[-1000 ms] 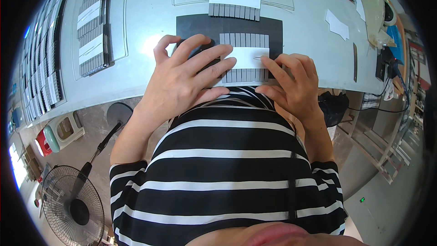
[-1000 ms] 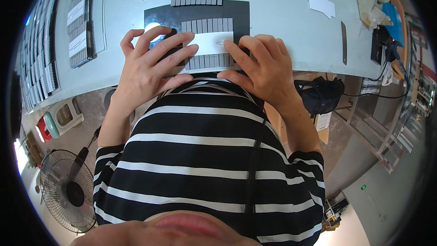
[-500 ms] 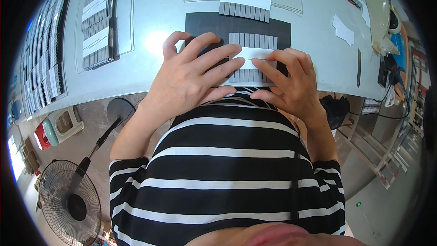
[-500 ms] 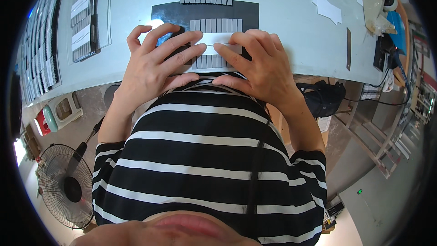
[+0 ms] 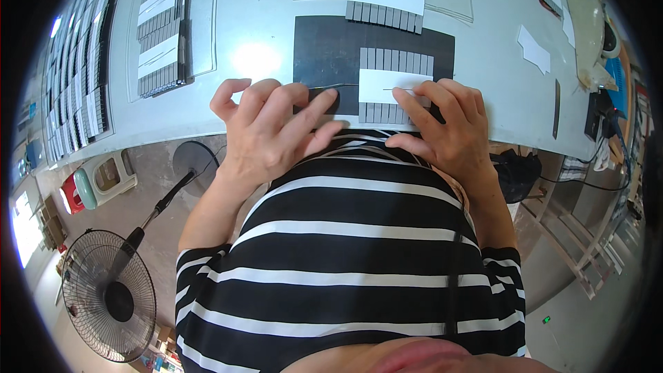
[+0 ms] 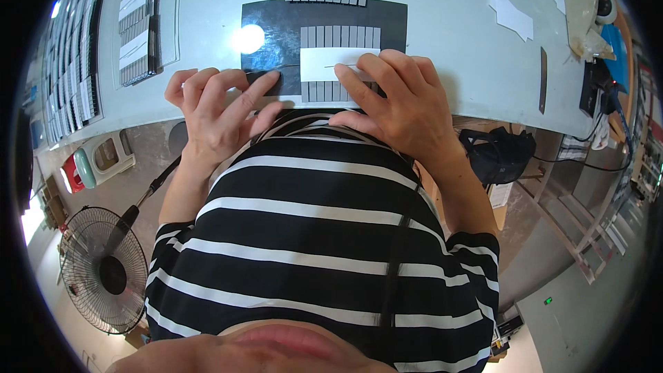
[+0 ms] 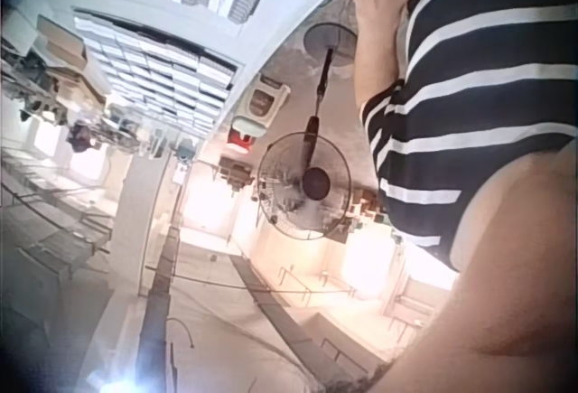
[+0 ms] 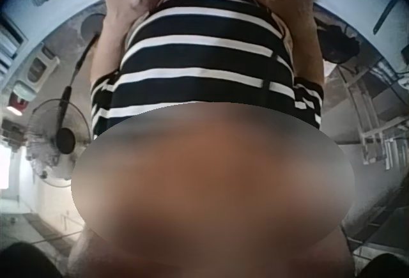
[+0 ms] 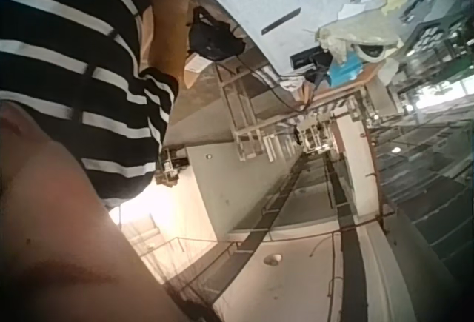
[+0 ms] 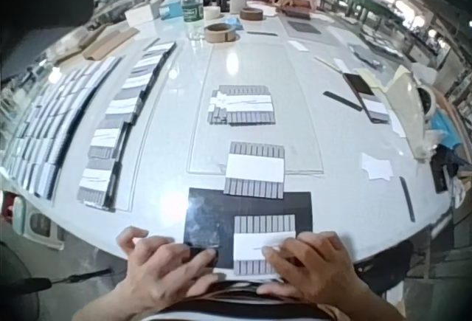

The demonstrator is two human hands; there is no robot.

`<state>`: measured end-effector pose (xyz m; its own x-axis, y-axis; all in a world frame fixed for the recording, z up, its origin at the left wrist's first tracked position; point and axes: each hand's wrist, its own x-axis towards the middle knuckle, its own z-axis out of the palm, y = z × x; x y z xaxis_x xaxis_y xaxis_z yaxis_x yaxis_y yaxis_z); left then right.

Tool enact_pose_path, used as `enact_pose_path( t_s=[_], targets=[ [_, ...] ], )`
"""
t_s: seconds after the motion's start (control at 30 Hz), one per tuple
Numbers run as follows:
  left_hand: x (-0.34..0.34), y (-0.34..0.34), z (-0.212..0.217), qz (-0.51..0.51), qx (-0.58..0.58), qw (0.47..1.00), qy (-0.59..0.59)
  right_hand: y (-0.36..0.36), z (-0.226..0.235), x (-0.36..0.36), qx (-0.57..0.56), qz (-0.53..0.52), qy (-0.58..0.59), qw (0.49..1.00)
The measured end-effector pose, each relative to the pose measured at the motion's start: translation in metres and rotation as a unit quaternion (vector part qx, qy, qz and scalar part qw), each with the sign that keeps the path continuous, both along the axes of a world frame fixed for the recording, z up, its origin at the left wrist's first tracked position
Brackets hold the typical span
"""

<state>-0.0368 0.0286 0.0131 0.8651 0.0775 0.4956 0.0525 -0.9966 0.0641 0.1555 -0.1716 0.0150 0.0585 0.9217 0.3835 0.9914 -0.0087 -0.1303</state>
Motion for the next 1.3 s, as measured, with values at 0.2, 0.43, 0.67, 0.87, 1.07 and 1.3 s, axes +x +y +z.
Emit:
enact_pose_path(
  t_s=[0.2, 0.43, 0.67, 0.87, 1.07, 1.3],
  targets=[
    [0.010, -0.013, 0.004, 0.017, -0.077, 0.996, 0.031, 0.000, -0.001, 0.000, 0.002, 0.000, 0.005, 1.000],
    [0.021, -0.020, 0.004, -0.004, -0.070, 0.997, 0.022, 0.001, -0.003, 0.000, 0.007, 0.000, 0.006, 1.000],
    [0.028, -0.024, 0.005, -0.004, -0.036, 0.999, 0.035, -0.001, -0.002, 0.001, 0.006, 0.006, 0.018, 1.000],
    [0.035, -0.024, 0.004, 0.003, -0.038, 0.999, 0.009, 0.000, -0.002, 0.000, 0.006, 0.001, 0.025, 1.000],
    [0.038, -0.026, 0.005, 0.011, -0.026, 1.000, 0.008, -0.001, -0.002, -0.001, 0.002, -0.001, 0.030, 1.000],
    [0.044, -0.026, 0.002, -0.022, -0.041, 0.999, 0.024, -0.001, -0.005, -0.002, 0.007, -0.002, 0.027, 1.000]
  ],
)
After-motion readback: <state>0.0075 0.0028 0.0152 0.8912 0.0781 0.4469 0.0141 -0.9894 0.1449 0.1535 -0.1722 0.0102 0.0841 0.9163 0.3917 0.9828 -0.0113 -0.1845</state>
